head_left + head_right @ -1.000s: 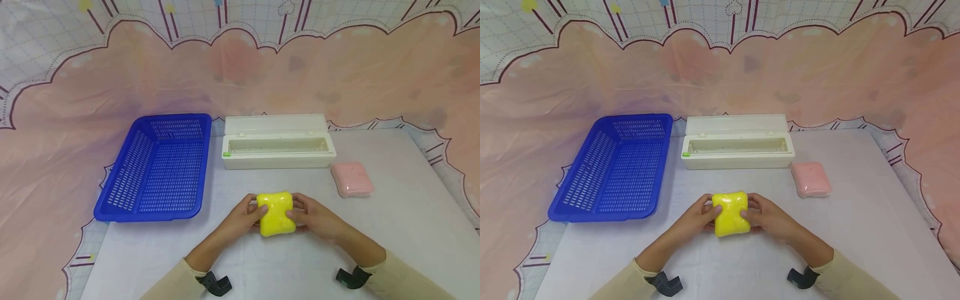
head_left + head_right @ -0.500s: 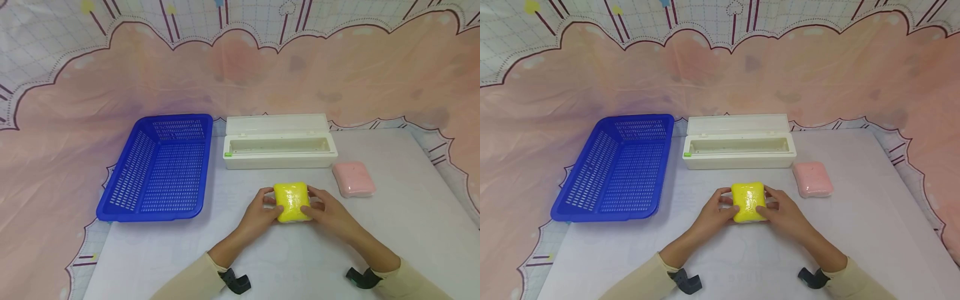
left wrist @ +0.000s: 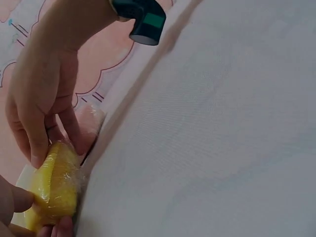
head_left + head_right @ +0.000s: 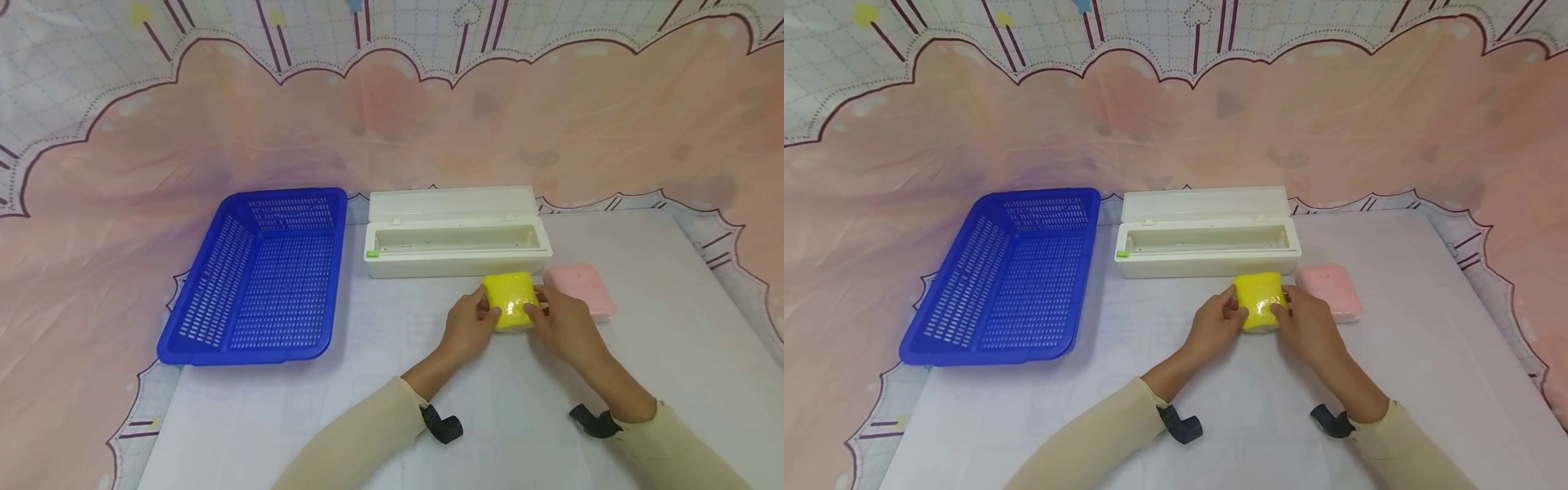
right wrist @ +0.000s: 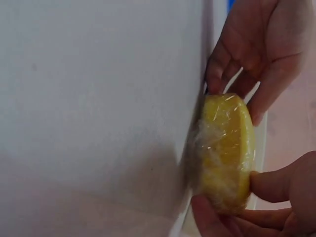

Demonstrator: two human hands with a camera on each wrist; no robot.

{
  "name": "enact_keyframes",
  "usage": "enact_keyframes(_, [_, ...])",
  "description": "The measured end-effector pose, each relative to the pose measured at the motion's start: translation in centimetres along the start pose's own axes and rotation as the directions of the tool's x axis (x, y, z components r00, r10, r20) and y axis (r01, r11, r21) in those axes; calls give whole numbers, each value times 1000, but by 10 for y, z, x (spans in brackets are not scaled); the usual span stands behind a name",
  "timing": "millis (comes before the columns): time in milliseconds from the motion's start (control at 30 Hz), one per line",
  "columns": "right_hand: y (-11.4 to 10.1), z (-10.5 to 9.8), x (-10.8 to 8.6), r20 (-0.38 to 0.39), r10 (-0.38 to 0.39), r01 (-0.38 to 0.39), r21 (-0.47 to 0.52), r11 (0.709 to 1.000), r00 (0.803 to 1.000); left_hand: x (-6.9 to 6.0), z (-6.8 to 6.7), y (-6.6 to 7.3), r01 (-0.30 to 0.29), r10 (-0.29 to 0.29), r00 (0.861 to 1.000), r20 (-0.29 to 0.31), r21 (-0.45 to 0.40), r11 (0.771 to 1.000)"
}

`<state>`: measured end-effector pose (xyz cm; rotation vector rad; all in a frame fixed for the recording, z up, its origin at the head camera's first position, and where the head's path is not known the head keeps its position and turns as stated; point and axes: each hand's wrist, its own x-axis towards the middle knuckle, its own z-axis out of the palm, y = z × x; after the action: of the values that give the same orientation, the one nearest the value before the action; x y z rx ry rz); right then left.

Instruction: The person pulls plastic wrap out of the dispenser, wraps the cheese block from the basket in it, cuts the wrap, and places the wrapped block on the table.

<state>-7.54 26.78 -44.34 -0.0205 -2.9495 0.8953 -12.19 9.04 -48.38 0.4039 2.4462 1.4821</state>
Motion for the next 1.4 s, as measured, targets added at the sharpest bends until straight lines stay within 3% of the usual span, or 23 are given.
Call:
enact_keyframes(267, [-2, -1, 6, 27, 64, -61, -93, 994, 998, 7, 12, 2, -41, 41, 999, 0, 72, 997])
enact_keyframes(667, [1, 1, 11, 68, 82, -74, -120, 990, 994, 9, 10, 2, -54, 50, 998, 27, 159, 986])
enact_keyframes(933, [3, 2, 14, 67, 81, -72, -121, 990, 994, 9, 9, -1, -44, 42, 999, 21, 160, 986])
enact_keyframes(1067, [4, 2, 10, 31, 55, -51, -111, 992, 998, 0, 6, -6, -41, 38, 999, 25, 126, 991])
enact_keyframes(1200, [8, 0, 2, -55, 3, -9, -118, 993, 998, -18, -3, -11, -22, 18, 999, 52, 92, 995])
enact_keyframes(1300, [10, -4, -3, -120, -29, 13, -132, 991, 992, -33, -18, -10, -24, 17, 997, 71, 106, 994])
enact_keyframes(1400, [10, -10, -4, -166, -64, 38, -154, 987, 984, -47, -42, -7, -69, 55, 995, 79, 192, 979])
